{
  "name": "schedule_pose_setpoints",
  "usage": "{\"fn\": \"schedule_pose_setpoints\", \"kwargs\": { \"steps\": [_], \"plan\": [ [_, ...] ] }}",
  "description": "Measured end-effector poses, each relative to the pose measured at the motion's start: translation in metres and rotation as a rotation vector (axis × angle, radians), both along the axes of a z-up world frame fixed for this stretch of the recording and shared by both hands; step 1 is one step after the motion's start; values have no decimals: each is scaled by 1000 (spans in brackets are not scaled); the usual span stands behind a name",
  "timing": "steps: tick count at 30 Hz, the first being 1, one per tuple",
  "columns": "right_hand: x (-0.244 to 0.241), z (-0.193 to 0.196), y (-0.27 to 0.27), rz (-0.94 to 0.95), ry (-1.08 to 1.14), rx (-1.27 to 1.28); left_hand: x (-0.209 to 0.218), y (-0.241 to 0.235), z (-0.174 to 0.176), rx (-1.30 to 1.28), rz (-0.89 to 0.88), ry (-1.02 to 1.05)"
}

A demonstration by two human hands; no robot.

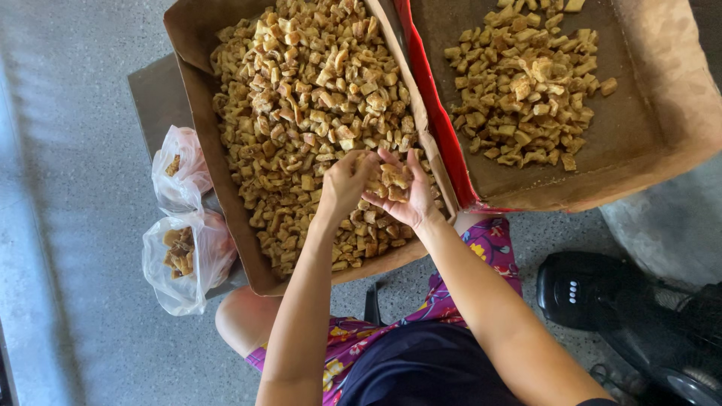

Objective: The person sits on the floor and sorts small, cubed food items by hand from a large cardboard box into a smaller tray. They repeatedly scoop handfuls of the cubes, inspect them, and transfer them to the tray.

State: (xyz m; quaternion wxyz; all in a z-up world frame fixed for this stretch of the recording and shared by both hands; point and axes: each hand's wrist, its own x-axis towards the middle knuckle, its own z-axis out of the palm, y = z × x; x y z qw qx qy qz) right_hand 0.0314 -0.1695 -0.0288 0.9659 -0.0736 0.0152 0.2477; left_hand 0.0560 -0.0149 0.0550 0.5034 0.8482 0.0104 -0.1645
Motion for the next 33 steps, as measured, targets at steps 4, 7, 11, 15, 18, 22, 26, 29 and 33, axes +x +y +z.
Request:
{"fn": "schedule_pose_setpoints", "kwargs": {
  "steps": [4, 7, 11, 15, 18, 22, 26, 29, 33],
  "plan": [
    [1, -9, -1, -23, 55, -59, 2, 8, -16, -68, 196, 190],
    [3, -29, -1, -86, 129, -130, -8, 21, -30, -569, 312, 308],
    [5, -38, 0, -127, 268, -296, -25, 29, -34, -959, 454, 476],
    [5, -18, 0, -41, 156, -147, -33, 31, -37, -1102, 516, 504],
    [5, -9, 0, -8, 188, -220, -35, 32, -40, -1267, 386, 443],
    [3, -15, 1, 62, 142, -410, -35, 27, -38, -1074, 432, 345],
    [1, -18, 4, 170, 78, -416, -33, 12, -32, -519, 404, 92],
    [2, -23, 3, 143, -27, -428, -34, 4, -27, -316, 370, 96],
    [1, -28, 5, 131, -71, -529, -35, 4, -34, -451, 466, 180]
  ]
}}
